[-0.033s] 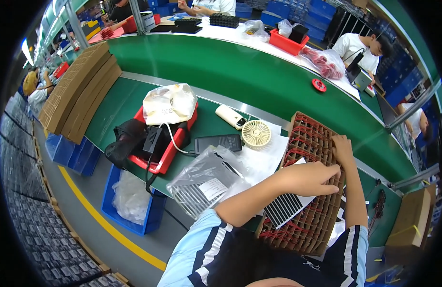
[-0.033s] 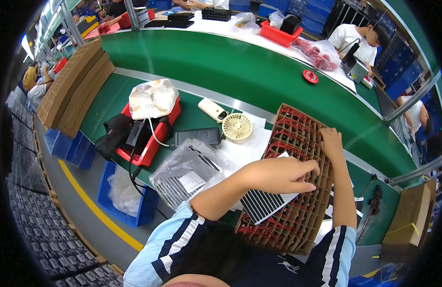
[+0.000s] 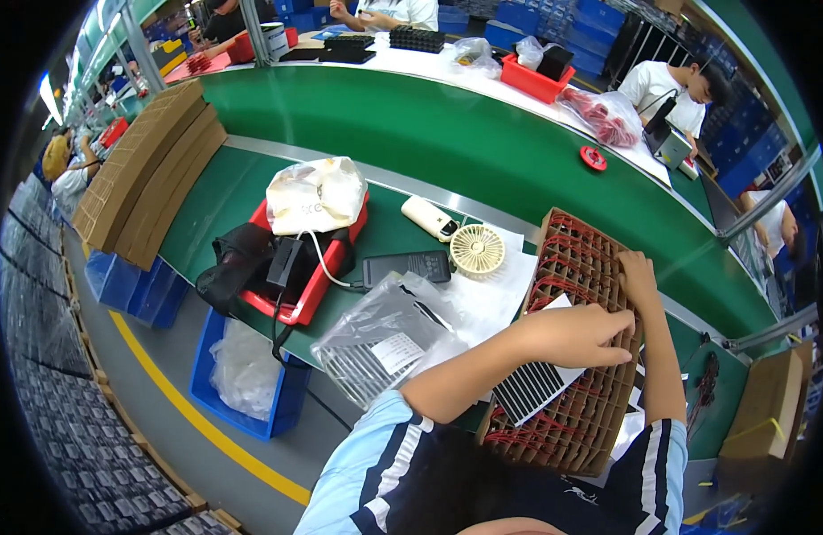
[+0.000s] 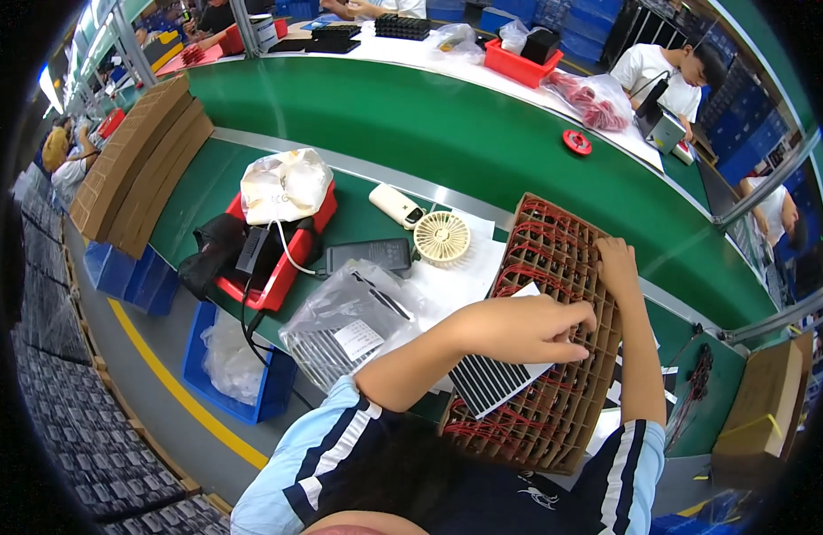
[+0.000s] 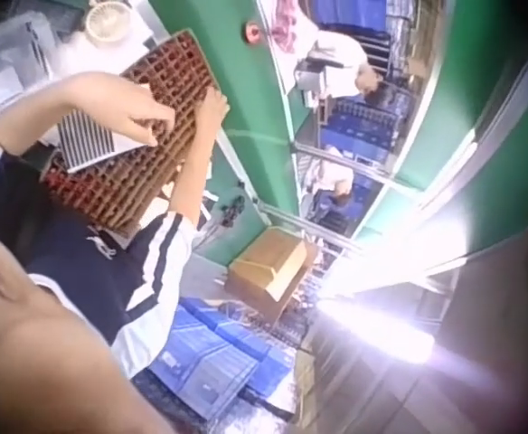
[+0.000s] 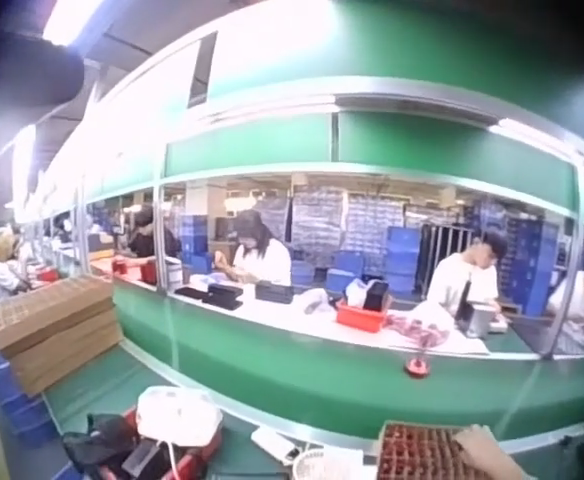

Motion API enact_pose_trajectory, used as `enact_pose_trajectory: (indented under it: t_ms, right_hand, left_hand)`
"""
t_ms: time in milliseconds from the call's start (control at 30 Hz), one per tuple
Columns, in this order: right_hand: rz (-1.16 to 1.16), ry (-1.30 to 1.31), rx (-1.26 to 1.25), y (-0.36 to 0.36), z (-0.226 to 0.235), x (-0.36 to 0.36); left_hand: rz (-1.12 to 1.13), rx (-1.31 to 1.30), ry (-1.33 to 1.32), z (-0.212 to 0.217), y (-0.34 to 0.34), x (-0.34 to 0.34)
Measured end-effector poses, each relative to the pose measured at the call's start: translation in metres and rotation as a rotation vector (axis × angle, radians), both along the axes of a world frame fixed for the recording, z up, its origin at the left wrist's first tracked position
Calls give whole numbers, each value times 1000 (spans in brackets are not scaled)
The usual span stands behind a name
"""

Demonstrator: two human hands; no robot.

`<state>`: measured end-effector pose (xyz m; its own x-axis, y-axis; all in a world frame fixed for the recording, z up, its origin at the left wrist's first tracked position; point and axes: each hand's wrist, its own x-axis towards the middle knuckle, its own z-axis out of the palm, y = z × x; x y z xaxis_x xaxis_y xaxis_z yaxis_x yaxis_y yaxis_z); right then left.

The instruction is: Assembling small LED light components and wiring on a factory production line.

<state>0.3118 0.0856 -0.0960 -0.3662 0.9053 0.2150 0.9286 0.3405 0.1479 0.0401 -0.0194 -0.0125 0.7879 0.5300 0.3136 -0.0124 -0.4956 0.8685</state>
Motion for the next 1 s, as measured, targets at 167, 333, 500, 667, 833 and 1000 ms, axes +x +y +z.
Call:
enact_pose_trajectory:
  t_ms: [167, 333, 500, 667, 833, 1000]
  right_hand:
    - [134, 266, 131, 15, -5, 2]
    - [90, 152, 36, 14, -6, 8]
    - [224, 182, 73, 11, -8, 7]
    - [241, 191, 69, 8, -3, 11]
    - [118, 311, 20, 9, -3, 6]
    - [72, 416, 29, 23, 8, 18]
  left_hand:
    - [-90, -1, -20, 4, 7, -1]
    - [-102, -67, 18, 3, 8, -4]
    - [-22, -67, 96, 3, 12, -17]
    - [-12, -96, 72, 0, 14, -12]
    - [-45, -105, 169, -7, 20, -7]
    - [-53, -204, 115, -3, 29, -13]
